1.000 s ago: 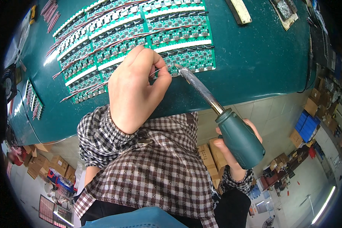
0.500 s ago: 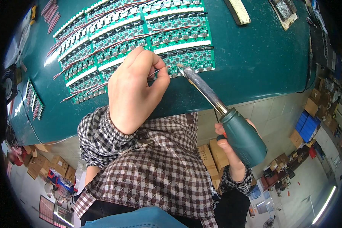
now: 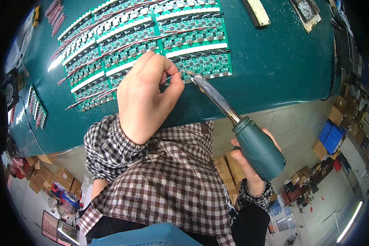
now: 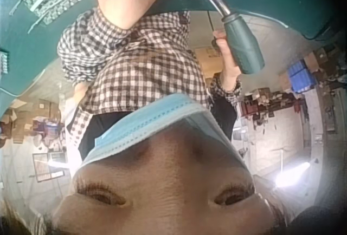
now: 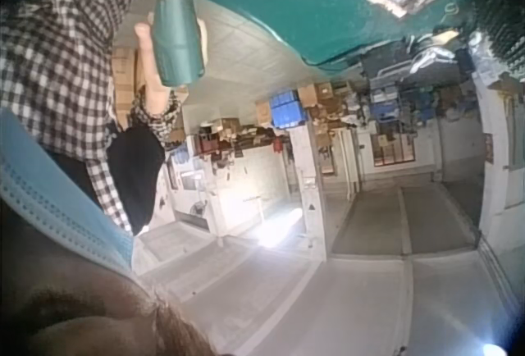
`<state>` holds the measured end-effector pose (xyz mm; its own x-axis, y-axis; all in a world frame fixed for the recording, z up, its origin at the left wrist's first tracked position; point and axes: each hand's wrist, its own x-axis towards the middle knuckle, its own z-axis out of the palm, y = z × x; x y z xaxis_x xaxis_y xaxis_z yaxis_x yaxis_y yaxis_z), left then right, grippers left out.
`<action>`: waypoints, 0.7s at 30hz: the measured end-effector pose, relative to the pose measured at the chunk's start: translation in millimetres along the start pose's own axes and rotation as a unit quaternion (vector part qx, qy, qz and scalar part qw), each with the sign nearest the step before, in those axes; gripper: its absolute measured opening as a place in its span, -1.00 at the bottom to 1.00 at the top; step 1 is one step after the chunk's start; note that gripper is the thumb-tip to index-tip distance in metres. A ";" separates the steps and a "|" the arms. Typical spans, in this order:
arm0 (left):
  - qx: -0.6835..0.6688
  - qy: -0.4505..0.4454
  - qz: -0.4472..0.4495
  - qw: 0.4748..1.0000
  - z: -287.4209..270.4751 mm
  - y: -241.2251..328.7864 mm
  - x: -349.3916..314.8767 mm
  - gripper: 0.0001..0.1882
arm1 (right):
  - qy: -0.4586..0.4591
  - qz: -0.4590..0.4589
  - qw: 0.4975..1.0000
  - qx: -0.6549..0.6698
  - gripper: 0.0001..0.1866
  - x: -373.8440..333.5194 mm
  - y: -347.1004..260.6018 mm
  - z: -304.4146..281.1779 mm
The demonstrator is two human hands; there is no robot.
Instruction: The person uses a soldering iron to attach red and white wires to multiple green circuit boards arranged on a green workbench. The person repeatedly picks up wires, positions them on the board, and applies the soldering iron to secure the connections. The person occasionally lifts the boards to inspect the work.
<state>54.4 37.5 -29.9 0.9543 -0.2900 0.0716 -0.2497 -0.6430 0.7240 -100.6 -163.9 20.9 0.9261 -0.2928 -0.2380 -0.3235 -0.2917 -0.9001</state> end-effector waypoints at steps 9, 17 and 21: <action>-0.005 0.012 0.006 1.000 2.6 -0.9 0.0 -0.84 | 0.011 0.010 1.000 0.009 -0.45 -2.0 0.1 1.5; 0.001 0.002 -0.003 1.000 -0.3 -0.9 0.0 -0.86 | 0.004 -0.002 1.000 0.000 -0.48 -1.2 1.8 -0.6; -0.001 0.003 -0.004 1.000 -0.7 -0.1 0.5 -0.86 | 0.010 -0.011 1.000 -0.007 -0.49 -1.6 0.9 0.5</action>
<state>55.1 38.0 -29.5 0.9574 -0.2804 0.0694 -0.2413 -0.6443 0.7257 -102.3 -163.2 20.3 0.9290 -0.3046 -0.2103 -0.3057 -0.3110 -0.8999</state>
